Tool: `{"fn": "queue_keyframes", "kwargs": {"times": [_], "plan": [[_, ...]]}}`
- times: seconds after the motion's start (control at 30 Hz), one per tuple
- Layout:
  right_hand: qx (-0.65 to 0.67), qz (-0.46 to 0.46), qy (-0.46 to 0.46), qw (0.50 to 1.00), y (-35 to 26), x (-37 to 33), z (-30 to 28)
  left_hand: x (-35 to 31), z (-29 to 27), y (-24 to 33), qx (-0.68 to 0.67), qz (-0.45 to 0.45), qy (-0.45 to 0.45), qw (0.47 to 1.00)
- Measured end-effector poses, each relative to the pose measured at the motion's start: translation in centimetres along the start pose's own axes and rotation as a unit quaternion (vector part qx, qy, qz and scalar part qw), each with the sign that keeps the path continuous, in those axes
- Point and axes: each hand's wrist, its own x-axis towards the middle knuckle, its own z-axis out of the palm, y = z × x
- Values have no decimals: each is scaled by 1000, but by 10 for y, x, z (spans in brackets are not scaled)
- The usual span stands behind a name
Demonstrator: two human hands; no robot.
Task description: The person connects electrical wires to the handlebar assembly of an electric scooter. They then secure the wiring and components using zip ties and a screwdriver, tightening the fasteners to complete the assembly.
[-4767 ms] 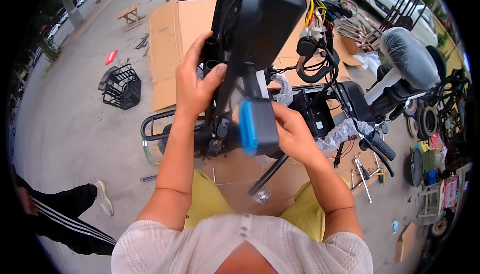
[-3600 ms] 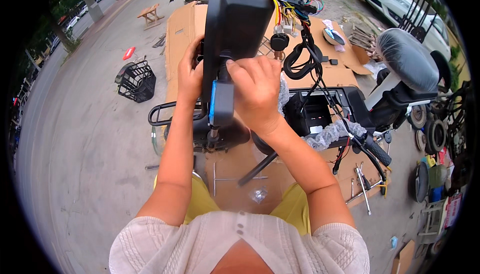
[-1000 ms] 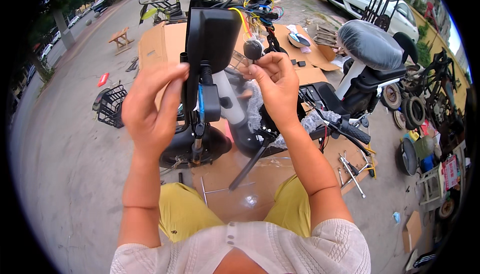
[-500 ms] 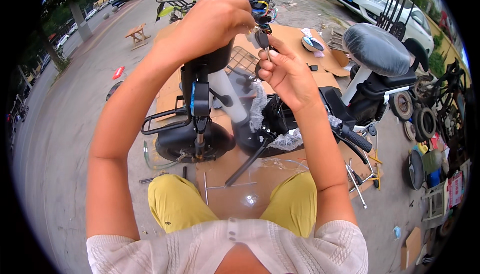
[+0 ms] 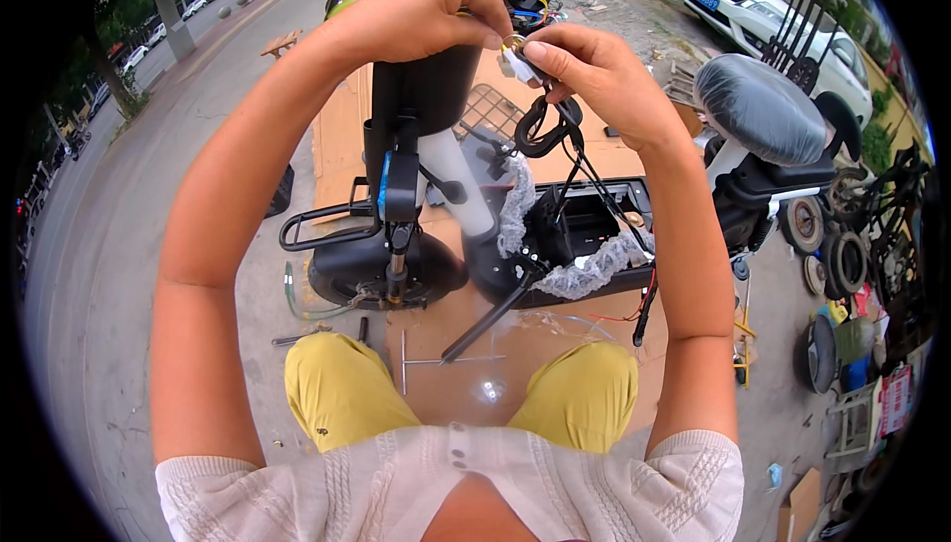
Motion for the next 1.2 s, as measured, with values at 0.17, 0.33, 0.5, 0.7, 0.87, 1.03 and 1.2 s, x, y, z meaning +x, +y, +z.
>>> {"fn": "queue_keyframes", "kwargs": {"times": [0.17,0.33,0.5,0.7,0.87,1.03,1.2], "plan": [[11,-24,7,1000,1,6,-3,-4,1,3,-5,9,42,999],[22,-2,35,999,-9,17,1,-12,5,1,50,-25,143,988],[84,7,16,996,-22,34,0,-12,5,-8,-166,-136,207,954],[75,5,62,995,-34,47,2,-11,-1,-3,-276,-166,206,924],[54,-45,59,996,-31,55,-2,-15,-3,-9,-291,-135,184,929],[-100,-169,80,977,-28,64,-3,-14,-10,-8,-309,-135,154,929],[-146,-230,110,956,-27,67,2,-14,-12,-10,-324,-168,160,917]]}}
